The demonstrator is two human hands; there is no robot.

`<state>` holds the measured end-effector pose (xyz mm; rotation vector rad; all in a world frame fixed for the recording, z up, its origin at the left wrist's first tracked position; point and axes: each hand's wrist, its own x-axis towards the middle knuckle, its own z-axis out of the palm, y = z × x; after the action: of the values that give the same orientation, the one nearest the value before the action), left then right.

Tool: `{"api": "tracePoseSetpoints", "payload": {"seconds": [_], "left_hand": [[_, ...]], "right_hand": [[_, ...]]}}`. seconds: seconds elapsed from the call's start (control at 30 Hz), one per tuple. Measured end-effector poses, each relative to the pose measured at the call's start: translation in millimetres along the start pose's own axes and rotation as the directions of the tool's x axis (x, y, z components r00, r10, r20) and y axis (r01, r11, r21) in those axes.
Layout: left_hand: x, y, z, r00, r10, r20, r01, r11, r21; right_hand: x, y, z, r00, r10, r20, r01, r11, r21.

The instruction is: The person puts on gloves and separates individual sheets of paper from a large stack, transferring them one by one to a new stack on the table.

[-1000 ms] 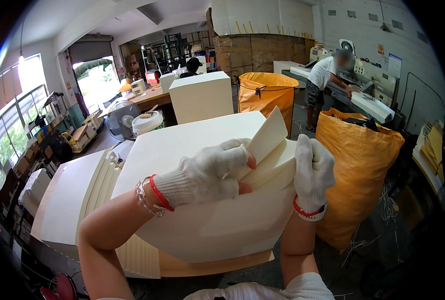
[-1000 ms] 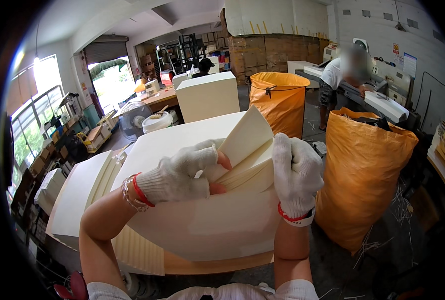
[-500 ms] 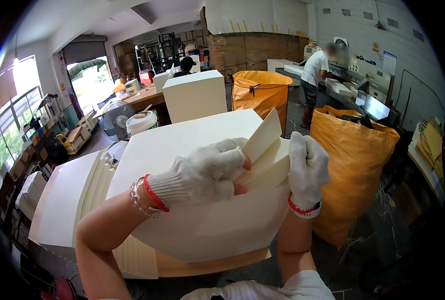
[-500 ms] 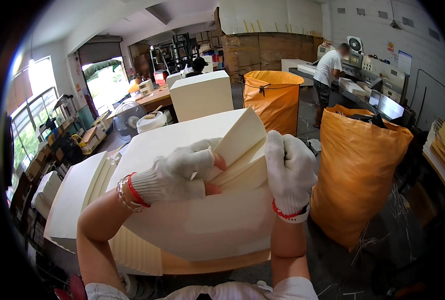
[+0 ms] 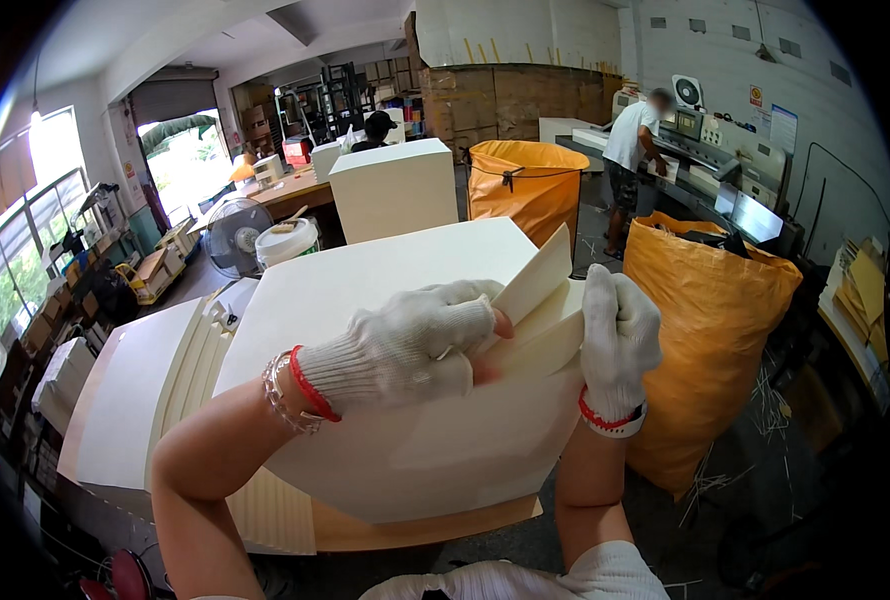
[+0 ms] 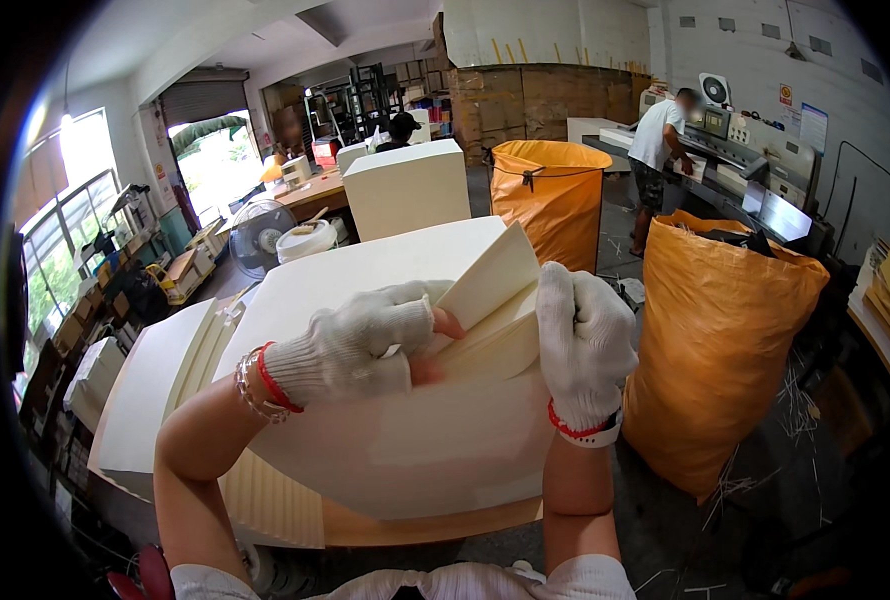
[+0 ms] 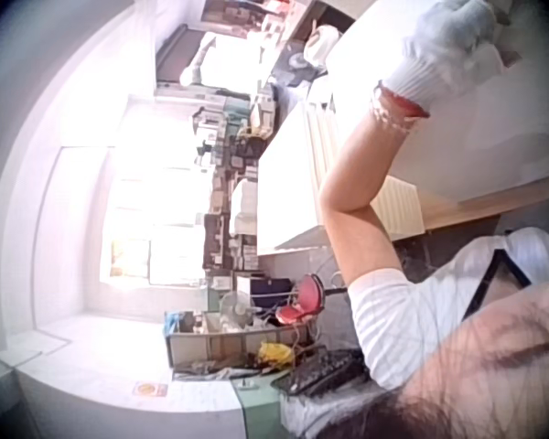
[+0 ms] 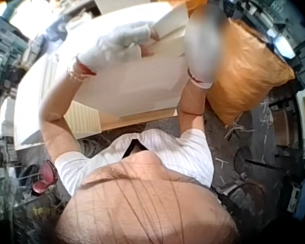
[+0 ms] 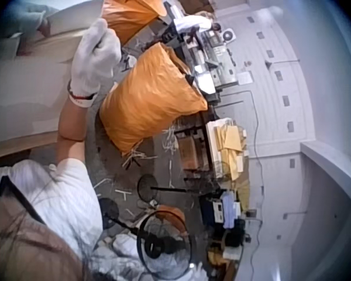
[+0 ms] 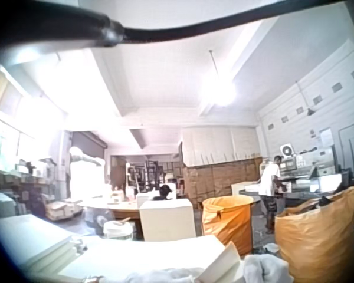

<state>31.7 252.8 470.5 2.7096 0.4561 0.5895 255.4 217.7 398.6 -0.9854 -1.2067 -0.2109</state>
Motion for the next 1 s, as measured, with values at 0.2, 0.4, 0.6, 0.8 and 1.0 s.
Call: {"api": "tracePoseSetpoints", "payload": {"seconds": [0.2, 0.4, 0.6, 0.8, 1.0], "left_hand": [[-1.1, 5.0, 4.4, 0.996, -0.004, -0.093, 0.007, 0.999, 0.032], [1.8, -1.8, 6.3, 0.995, 0.071, -0.073, -0.065, 0.994, 0.083], [0.2, 9.4, 2.4, 0.998, -0.043, -0.045, 0.045, 0.998, 0.041], [0.0, -3.3, 7.3, 0.996, -0.012, -0.092, 0.011, 1.000, -0.020], [2.7, 2.2, 3.1, 0.999, 0.028, -0.022, -0.028, 0.999, 0.019]], "right_hand": [[-3.5, 1.3, 1.3, 0.995, -0.085, -0.052, 0.081, 0.993, -0.086], [-0.9, -5.5, -2.4, 0.996, 0.086, 0.011, -0.086, 0.995, 0.049], [-2.0, -6.1, -1.9, 0.993, 0.115, -0.012, -0.115, 0.993, 0.019], [-4.2, -2.6, -0.5, 0.997, 0.064, -0.039, -0.061, 0.996, 0.059], [-2.9, -2.0, -2.0, 0.997, 0.083, 0.004, -0.084, 0.995, 0.062]]}}
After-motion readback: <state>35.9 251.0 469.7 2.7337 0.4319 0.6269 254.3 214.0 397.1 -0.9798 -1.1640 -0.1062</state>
